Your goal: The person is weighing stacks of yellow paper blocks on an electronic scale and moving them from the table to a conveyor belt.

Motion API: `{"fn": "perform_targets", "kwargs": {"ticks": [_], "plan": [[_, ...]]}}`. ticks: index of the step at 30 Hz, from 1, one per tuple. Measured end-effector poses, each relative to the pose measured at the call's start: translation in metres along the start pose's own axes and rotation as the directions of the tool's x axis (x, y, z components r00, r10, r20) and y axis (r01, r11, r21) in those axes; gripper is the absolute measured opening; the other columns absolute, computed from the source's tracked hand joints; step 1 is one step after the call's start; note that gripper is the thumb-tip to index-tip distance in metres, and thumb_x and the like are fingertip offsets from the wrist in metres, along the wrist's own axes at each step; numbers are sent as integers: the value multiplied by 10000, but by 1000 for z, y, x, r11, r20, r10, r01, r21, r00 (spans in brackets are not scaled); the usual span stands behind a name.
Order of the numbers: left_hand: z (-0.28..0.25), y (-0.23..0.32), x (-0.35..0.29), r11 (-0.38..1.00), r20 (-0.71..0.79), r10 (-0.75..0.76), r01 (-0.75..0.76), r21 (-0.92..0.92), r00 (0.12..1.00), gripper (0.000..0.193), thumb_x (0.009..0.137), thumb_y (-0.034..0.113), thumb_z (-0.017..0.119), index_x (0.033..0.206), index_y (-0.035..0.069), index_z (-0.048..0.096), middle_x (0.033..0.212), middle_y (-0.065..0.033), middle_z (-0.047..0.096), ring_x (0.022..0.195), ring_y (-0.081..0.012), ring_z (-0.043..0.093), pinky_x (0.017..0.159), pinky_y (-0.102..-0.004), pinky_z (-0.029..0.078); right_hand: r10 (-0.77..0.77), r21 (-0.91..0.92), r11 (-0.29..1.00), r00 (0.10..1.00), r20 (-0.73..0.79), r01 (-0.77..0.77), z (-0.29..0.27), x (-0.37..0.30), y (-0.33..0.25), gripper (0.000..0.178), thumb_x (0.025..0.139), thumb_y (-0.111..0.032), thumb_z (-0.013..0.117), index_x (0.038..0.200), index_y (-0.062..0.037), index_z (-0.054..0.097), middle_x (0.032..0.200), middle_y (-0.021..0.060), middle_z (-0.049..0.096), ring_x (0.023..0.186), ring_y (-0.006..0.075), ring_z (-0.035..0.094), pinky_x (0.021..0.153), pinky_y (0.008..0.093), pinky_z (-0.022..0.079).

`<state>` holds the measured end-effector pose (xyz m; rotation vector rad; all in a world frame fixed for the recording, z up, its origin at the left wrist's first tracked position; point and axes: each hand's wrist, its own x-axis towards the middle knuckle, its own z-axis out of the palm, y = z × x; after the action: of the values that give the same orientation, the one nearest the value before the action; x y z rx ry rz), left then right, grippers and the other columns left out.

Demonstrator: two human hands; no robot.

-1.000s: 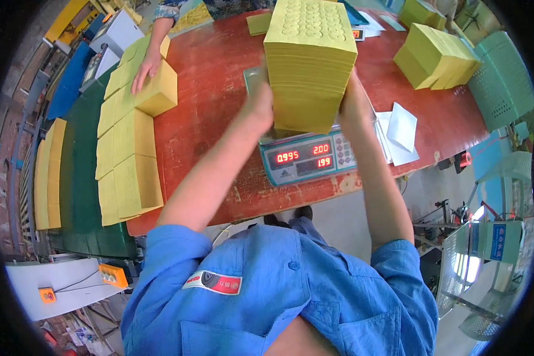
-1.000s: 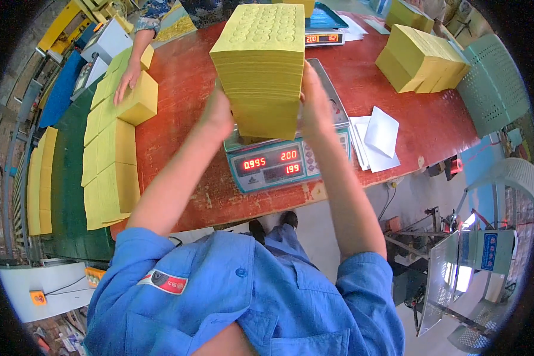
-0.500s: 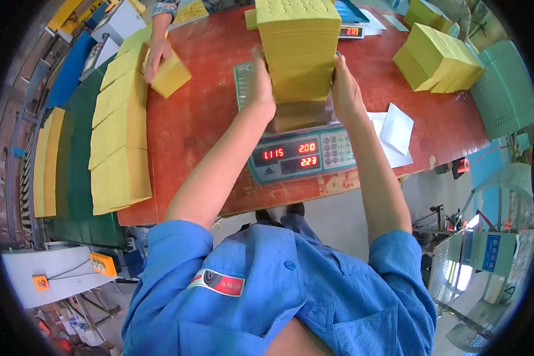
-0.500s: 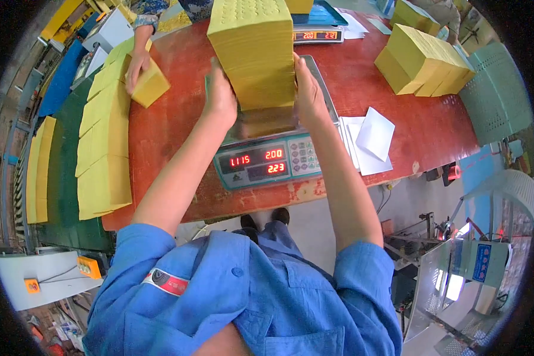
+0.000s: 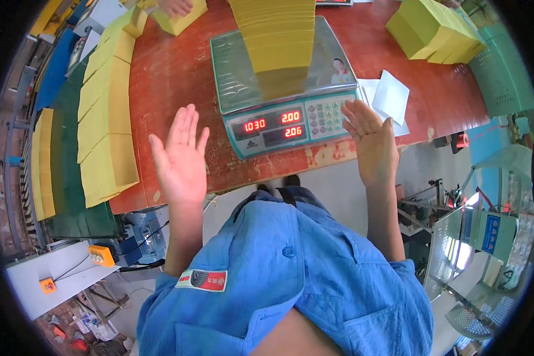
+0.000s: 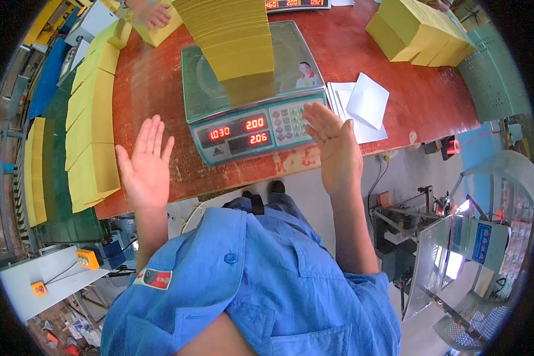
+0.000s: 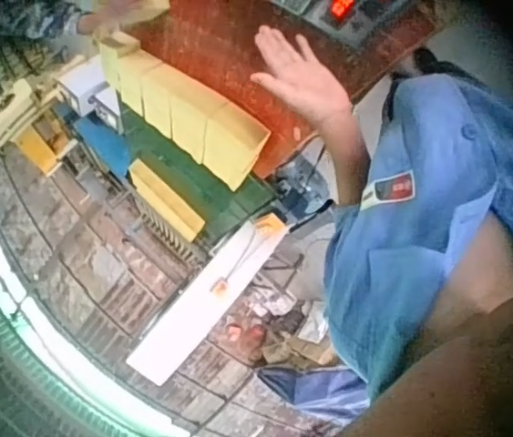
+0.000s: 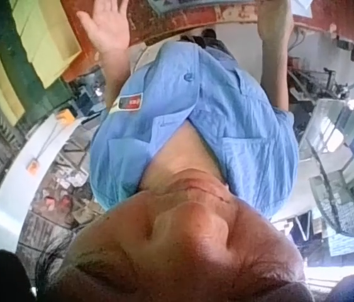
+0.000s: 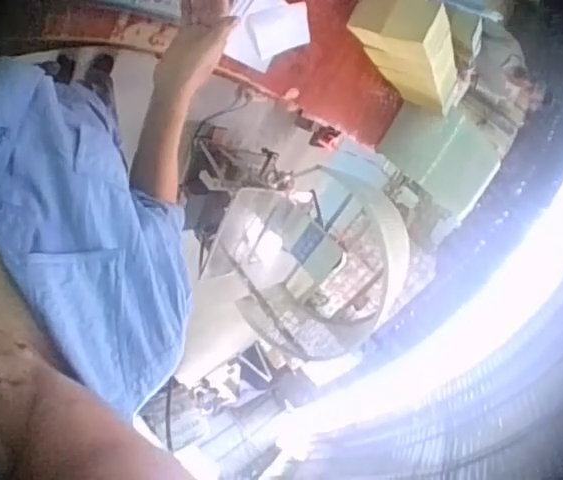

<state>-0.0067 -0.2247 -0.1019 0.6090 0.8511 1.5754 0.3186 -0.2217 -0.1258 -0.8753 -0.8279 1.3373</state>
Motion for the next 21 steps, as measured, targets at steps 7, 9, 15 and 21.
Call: {"fn": "perform_targets", "kwargs": {"ticks": [7, 9, 15, 21], "plan": [[12, 4, 7, 996, 138, -76, 83, -43, 988, 788, 1010, 596, 241, 1452, -47, 346, 1504, -221, 368, 1406, -296, 343, 1151, -477, 274, 14, 110, 994, 1000, -23, -11, 19, -34, 9, 634, 1052, -448, 270, 1365, 69, 462, 1369, 225, 527, 1309, 338, 478, 1093, 442, 350], [8, 8, 5, 996, 150, -85, 89, -22, 985, 777, 1012, 592, 243, 1437, -46, 369, 1481, -220, 400, 1379, -296, 381, 1136, -475, 302, 1, 121, 993, 999, -39, 4, 21, -42, 12, 617, 1051, -435, 285, 1353, 70, 471, 1357, 225, 537, 1298, 339, 489, 1086, 444, 360], [-11, 16, 2, 993, 199, -120, 121, 10, 973, 727, 1022, 566, 253, 1396, -34, 422, 1411, -217, 475, 1305, -290, 460, 1080, -463, 380, 4, 202, 979, 991, -131, 22, 30, -65, 26, 545, 1049, -380, 317, 1300, 61, 517, 1290, 209, 584, 1230, 324, 543, 1027, 435, 415], [-16, 23, 1, 991, 209, -131, 129, 25, 969, 712, 1024, 562, 254, 1377, -24, 447, 1392, -216, 495, 1286, -288, 478, 1062, -458, 396, 10, 237, 971, 983, -181, 34, 33, -75, 28, 515, 1049, -361, 329, 1263, 55, 544, 1231, 191, 616, 1174, 303, 576, 992, 422, 433]]}}
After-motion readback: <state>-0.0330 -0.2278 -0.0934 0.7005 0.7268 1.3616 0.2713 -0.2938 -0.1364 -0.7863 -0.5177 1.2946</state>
